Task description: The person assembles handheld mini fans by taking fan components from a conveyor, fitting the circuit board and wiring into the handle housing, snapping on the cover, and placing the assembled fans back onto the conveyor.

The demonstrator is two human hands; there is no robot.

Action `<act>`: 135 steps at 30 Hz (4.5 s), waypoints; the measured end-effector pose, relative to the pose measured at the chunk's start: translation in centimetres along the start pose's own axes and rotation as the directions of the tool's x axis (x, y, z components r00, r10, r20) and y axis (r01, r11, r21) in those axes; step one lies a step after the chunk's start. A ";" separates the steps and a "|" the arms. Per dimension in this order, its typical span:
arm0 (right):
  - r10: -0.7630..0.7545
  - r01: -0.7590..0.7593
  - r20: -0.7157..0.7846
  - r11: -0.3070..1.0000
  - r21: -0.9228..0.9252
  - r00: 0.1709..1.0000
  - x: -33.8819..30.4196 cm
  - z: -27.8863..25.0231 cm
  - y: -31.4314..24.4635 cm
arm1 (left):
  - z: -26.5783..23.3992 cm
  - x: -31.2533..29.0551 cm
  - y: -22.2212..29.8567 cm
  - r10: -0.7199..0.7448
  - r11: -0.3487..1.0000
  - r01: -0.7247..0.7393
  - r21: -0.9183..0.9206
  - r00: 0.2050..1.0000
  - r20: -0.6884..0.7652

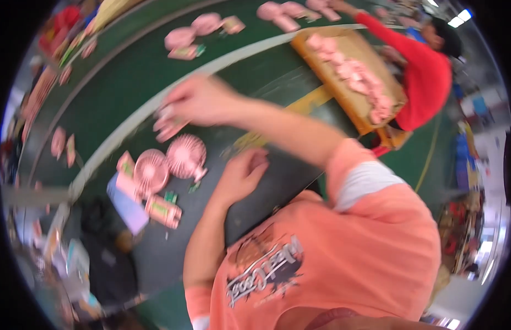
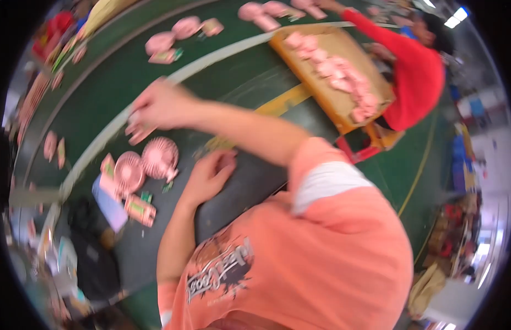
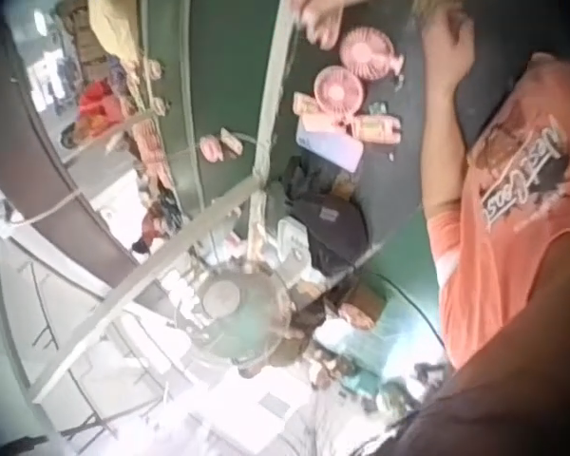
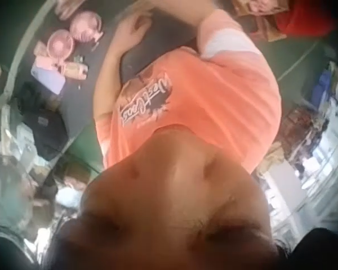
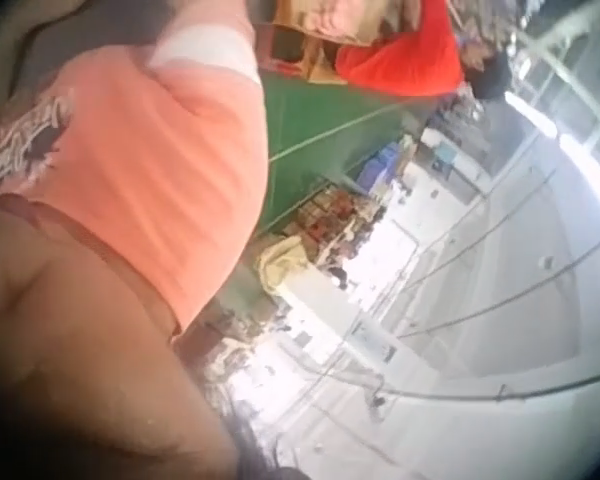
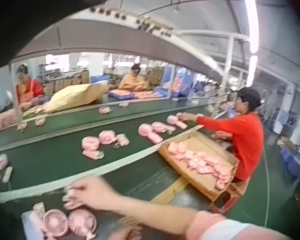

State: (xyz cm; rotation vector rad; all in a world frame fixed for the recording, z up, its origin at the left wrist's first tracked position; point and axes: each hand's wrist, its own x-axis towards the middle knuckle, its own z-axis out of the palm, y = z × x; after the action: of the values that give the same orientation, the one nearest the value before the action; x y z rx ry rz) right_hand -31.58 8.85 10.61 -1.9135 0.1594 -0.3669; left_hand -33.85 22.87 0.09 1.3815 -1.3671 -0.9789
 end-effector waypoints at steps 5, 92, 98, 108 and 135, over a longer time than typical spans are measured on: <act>0.152 -0.130 -0.179 0.984 0.125 0.972 -8.9 -4.2 3.4 | 1.7 -1.8 1.4 0.092 0.974 -0.078 0.215 0.994 -0.057; 0.073 -0.033 -0.086 0.918 0.395 0.994 -19.6 -1.7 1.2 | -0.4 -4.6 9.8 -0.323 0.915 0.158 -0.370 0.838 -0.440; 0.090 -0.051 -0.105 0.943 0.329 0.990 -19.3 -2.5 0.2 | 0.2 -4.0 9.1 -0.279 0.819 0.063 -0.571 0.913 -0.299; 0.108 -0.081 -0.040 0.902 0.424 0.993 -19.3 -2.3 0.6 | 0.6 -4.6 8.2 -0.285 0.801 0.050 -0.597 0.908 -0.306; 0.257 -0.244 0.004 0.913 0.326 0.966 -19.3 -1.7 -1.9 | 0.6 -5.7 7.7 -0.179 0.858 -0.004 -0.514 0.935 -0.306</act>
State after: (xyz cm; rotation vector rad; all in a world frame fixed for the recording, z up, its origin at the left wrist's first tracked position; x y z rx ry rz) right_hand -50.49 13.52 9.50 -1.5384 0.3469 -0.2397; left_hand -36.78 28.83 6.99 1.1425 -0.7124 -1.0094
